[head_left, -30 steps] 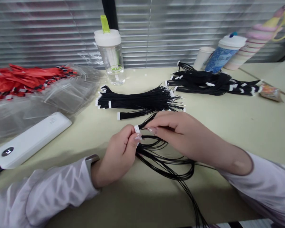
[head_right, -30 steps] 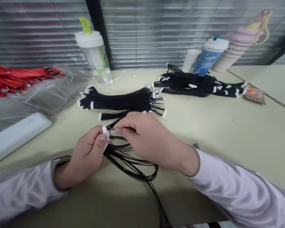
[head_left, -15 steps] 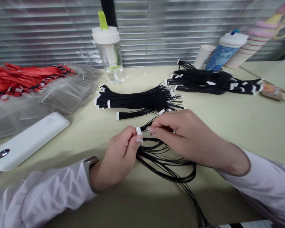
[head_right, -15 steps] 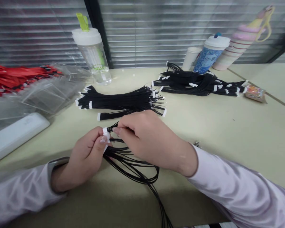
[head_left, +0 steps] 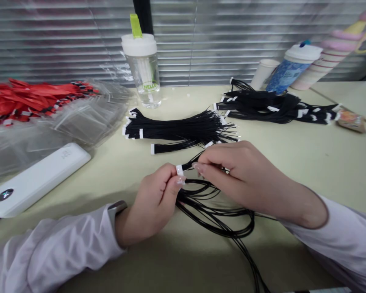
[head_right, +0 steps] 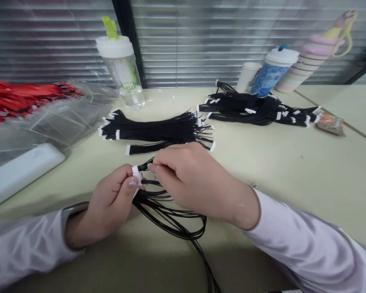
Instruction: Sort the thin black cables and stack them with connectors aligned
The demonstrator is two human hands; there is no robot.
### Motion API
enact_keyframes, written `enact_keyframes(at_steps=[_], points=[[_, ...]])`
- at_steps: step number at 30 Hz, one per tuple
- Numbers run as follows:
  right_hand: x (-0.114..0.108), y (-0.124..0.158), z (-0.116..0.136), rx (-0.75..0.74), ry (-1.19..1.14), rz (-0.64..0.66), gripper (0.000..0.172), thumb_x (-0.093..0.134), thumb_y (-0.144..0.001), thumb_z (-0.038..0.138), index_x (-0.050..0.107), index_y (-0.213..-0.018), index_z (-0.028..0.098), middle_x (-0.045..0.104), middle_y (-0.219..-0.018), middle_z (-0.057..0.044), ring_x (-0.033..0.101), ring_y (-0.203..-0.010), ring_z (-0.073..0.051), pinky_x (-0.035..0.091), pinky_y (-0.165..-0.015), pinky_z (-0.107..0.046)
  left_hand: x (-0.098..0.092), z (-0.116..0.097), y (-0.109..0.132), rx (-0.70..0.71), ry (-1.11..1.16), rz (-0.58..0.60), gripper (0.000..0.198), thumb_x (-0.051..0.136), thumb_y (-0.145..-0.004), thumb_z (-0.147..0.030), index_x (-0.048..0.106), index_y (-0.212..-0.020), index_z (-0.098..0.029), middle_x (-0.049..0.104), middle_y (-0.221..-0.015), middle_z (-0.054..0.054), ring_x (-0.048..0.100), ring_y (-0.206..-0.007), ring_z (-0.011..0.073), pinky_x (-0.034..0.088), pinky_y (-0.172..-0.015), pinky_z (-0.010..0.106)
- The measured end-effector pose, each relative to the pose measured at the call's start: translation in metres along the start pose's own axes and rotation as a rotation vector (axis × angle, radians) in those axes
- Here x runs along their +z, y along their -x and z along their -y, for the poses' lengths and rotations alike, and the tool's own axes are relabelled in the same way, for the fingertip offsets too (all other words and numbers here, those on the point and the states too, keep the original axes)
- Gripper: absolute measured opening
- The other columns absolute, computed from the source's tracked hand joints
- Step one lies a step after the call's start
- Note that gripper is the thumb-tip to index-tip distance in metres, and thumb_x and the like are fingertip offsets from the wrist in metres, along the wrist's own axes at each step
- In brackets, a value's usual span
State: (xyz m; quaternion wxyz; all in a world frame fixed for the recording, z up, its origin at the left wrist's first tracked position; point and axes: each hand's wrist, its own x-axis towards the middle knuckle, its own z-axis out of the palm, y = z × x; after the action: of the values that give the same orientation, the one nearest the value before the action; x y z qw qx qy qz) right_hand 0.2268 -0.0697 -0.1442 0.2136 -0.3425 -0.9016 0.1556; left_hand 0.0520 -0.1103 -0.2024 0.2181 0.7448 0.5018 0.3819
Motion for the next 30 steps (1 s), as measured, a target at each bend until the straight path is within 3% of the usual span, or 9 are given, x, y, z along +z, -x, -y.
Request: enact_keyframes(at_steps=[12, 21, 27, 28, 30], points=[[0.003, 0.000, -0.003, -0.075, 0.084, -0.015, 0.016, 0.044, -0.083, 0.017, 0.055, -0.073, 0.015, 0.054, -0.066, 0.001, 0.045, -0.060, -0.008, 0.031, -0.059, -0.022, 0.000, 0.000, 0.000, 0.000, 0.001, 0.003, 0.021, 0.037, -0.086, -0.018, 0.037, -0.065, -0.017, 0.039, -0.054, -0.004, 0.034, -0.048, 0.0070, 0.030, -0.044, 0.018], [0.010, 0.003, 0.000, -0.129, 0.181, 0.004, 0.021, 0.040, -0.084, 0.016, 0.058, -0.073, 0.014, 0.056, -0.072, -0.003, 0.050, -0.067, -0.011, 0.034, -0.058, -0.022, 0.000, 0.001, 0.001, 0.002, -0.026, 0.047, 0.020, 0.036, -0.086, -0.020, 0.040, -0.067, -0.017, 0.041, -0.054, -0.004, 0.036, -0.048, 0.0074, 0.030, -0.045, 0.019], [0.003, -0.002, -0.013, -0.062, 0.191, 0.024, 0.012, 0.048, -0.082, 0.024, 0.055, -0.079, 0.015, 0.055, -0.076, -0.002, 0.050, -0.068, -0.011, 0.036, -0.061, -0.023, 0.002, 0.001, -0.004, -0.138, 0.041, 0.041, 0.027, 0.034, -0.088, -0.028, 0.039, -0.064, -0.017, 0.041, -0.057, -0.003, 0.037, -0.051, 0.0081, 0.033, -0.046, 0.019], [0.001, -0.001, -0.017, -0.045, 0.205, 0.012, 0.015, 0.055, -0.078, 0.027, 0.054, -0.085, 0.014, 0.055, -0.081, -0.003, 0.050, -0.072, -0.012, 0.037, -0.062, -0.023, 0.003, 0.001, -0.006, -0.164, 0.072, 0.034, 0.027, 0.034, -0.088, -0.029, 0.039, -0.064, -0.017, 0.041, -0.058, -0.003, 0.038, -0.052, 0.0081, 0.034, -0.046, 0.019], [-0.004, 0.000, -0.026, -0.019, 0.253, -0.006, 0.043, 0.064, -0.069, 0.033, 0.048, -0.104, 0.012, 0.054, -0.097, -0.008, 0.051, -0.083, -0.016, 0.040, -0.069, -0.026, 0.002, 0.002, -0.008, -0.206, 0.145, 0.030, 0.028, 0.034, -0.088, -0.031, 0.039, -0.065, -0.017, 0.042, -0.060, -0.002, 0.040, -0.054, 0.0081, 0.037, -0.049, 0.018]])
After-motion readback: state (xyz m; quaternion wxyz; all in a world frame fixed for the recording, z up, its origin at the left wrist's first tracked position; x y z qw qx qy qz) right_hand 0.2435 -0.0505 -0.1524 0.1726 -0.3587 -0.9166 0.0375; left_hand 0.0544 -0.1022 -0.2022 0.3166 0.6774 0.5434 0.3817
